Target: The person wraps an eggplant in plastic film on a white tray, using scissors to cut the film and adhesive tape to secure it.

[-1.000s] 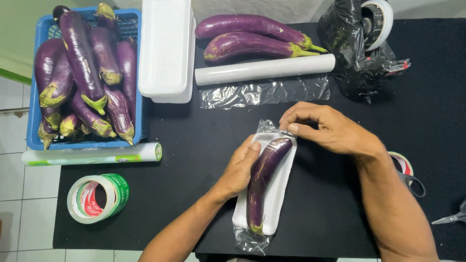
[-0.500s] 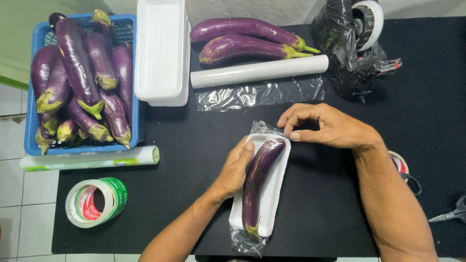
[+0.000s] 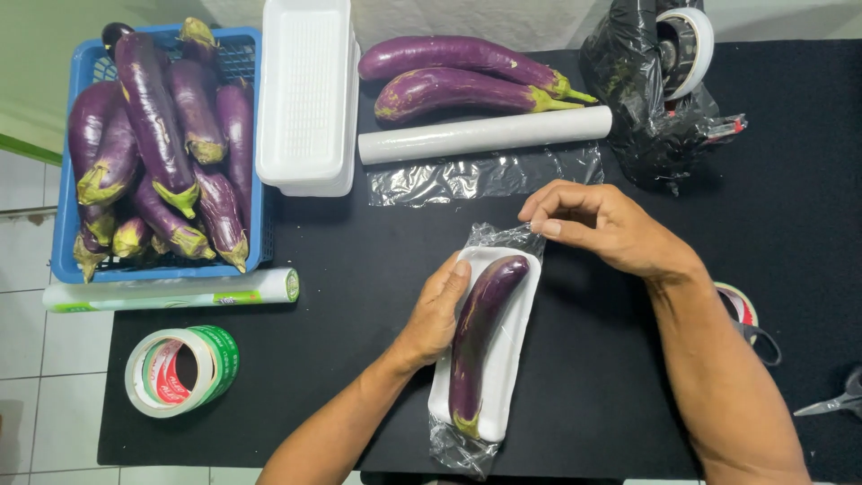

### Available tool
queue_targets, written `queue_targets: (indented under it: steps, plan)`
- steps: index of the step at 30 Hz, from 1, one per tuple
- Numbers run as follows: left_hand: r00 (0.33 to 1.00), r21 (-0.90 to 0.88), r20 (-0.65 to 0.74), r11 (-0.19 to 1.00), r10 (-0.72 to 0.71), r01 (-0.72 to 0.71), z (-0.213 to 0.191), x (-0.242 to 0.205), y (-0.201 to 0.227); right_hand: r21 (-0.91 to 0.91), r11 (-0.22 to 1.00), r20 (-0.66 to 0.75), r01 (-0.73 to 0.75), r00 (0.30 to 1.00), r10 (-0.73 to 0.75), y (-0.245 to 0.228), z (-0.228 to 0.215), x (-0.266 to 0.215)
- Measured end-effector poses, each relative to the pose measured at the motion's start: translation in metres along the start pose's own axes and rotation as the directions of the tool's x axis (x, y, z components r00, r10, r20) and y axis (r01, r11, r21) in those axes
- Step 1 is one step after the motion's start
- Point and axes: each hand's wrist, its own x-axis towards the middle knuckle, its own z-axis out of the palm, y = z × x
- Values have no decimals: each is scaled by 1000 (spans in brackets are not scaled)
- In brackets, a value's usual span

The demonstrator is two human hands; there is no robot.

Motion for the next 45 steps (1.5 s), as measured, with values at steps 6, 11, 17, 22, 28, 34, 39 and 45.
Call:
queue_targets:
  steps: [6,11,17,22,28,34,39,45]
  plan:
    - [1000,84,20,996,19,-21,1,-3,2,-168,986,-51,24,998,-33,-14,19,1]
    - [1000,110,13,994,18,-19,-2,-1,-4,-126,991,-160,38,985,-58,-7,30,1]
    - [993,213,66,971,97,-109,9,-11,36,-210,976,-120,59,989,-86,-15,40,1]
    - [988,245,87,959,126,-144,8,-11,28,-212,973,-134,96,983,-126,-14,43,3]
    - [987,239,112,961,115,-139,3,-9,10,-251,967,-134,43,988,-79,-13,45,5]
    - [993,-63,41,991,-112,115,13,-11,15,-226,973,-177,-42,984,2,-16,45,6]
    - [996,109,-15,990,-90,91,24,-18,20,-219,970,-189,-107,980,66,-20,44,3]
    - [997,160,-4,984,74,-72,27,-28,26,-107,983,-153,-152,979,135,-13,45,5]
